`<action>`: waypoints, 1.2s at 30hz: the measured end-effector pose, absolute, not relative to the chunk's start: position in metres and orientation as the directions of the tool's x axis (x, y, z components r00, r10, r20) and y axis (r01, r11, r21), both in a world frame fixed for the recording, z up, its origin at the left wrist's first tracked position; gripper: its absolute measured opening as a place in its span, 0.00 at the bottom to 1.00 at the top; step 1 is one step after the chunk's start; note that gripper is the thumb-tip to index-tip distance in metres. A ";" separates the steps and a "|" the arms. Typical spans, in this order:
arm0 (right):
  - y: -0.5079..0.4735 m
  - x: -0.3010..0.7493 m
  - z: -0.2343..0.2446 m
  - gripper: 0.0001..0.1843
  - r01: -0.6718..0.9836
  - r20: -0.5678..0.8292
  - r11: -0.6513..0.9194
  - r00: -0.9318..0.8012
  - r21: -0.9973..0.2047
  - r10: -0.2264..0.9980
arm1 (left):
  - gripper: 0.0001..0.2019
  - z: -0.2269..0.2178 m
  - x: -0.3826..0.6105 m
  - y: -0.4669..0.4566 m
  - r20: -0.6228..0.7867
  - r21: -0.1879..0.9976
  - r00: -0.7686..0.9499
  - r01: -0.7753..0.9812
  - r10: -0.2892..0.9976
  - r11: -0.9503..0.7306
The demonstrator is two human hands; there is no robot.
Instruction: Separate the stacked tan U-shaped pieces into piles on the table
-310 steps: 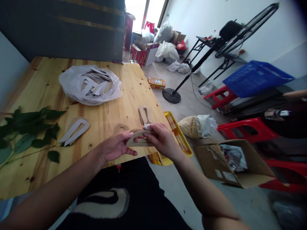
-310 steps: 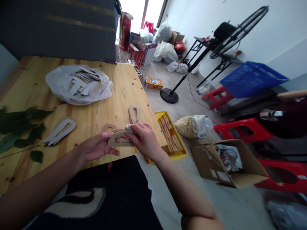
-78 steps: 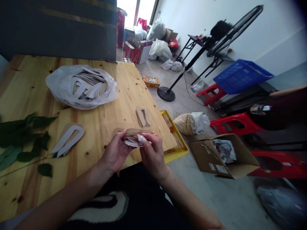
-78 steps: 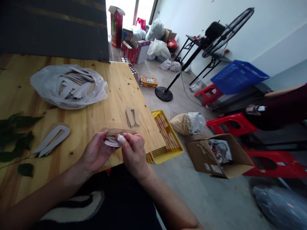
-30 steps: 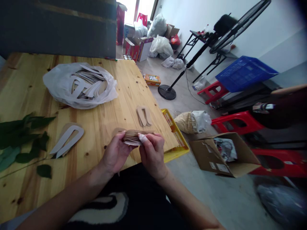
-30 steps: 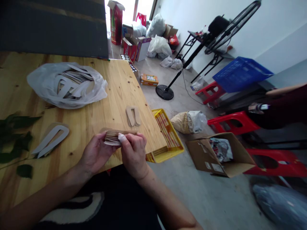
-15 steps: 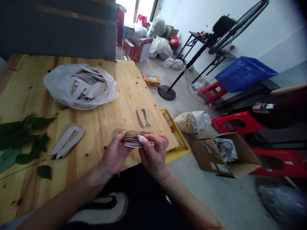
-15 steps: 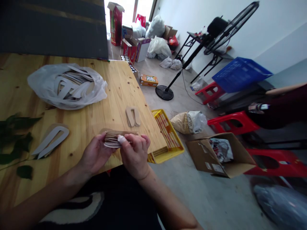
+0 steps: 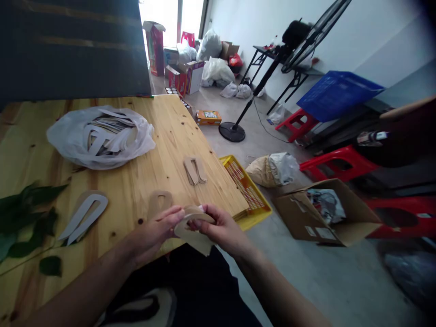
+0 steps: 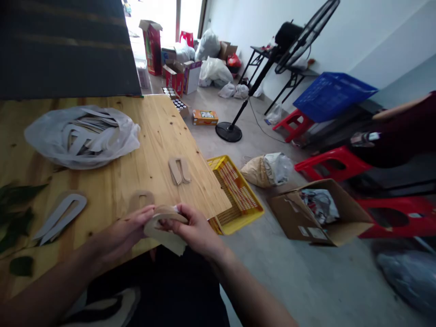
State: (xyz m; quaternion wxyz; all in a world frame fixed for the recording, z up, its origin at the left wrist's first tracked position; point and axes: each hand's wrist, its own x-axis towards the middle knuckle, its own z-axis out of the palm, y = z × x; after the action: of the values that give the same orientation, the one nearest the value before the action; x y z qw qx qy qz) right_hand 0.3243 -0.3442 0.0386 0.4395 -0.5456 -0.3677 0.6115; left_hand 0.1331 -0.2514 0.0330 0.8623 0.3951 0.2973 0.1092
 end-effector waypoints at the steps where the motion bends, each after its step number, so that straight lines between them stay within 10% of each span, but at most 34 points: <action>1: -0.343 0.325 0.038 0.20 -0.192 -0.382 -0.378 -0.016 -0.906 0.924 | 0.23 0.033 0.135 -0.250 -0.414 0.722 0.822 0.035 0.391 0.690; 7: -0.341 0.331 0.039 0.23 -0.162 -0.315 -0.316 -0.027 -0.935 0.949 | 0.16 0.037 0.150 -0.250 -0.484 0.655 0.742 -0.044 0.464 0.754; 10: -0.343 0.336 0.039 0.32 0.191 -0.035 -0.047 0.068 -0.980 0.997 | 0.15 0.041 0.156 -0.250 -0.516 0.607 0.717 -0.079 0.468 0.791; 16: -0.339 0.334 0.032 0.33 0.677 0.333 0.276 -0.048 -0.683 0.942 | 0.12 0.045 0.162 -0.242 -0.562 0.590 0.685 -0.061 0.464 0.805; 27: -0.294 0.330 0.033 0.13 0.326 0.182 0.133 0.124 -0.936 0.976 | 0.09 0.049 0.160 -0.205 -0.490 0.718 0.754 0.065 0.437 0.693; 36: -0.200 0.349 0.044 0.14 -0.006 -0.003 -0.002 0.076 -1.000 0.997 | 0.04 0.063 0.170 -0.137 -0.329 0.827 0.681 -0.127 0.654 0.548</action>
State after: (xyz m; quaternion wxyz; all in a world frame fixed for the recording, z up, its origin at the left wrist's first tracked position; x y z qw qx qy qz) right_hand 0.3487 -0.1996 0.0442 0.5195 -0.5177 -0.4784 0.4829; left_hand 0.1703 -0.1368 0.0630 0.8194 0.4113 0.3205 0.2383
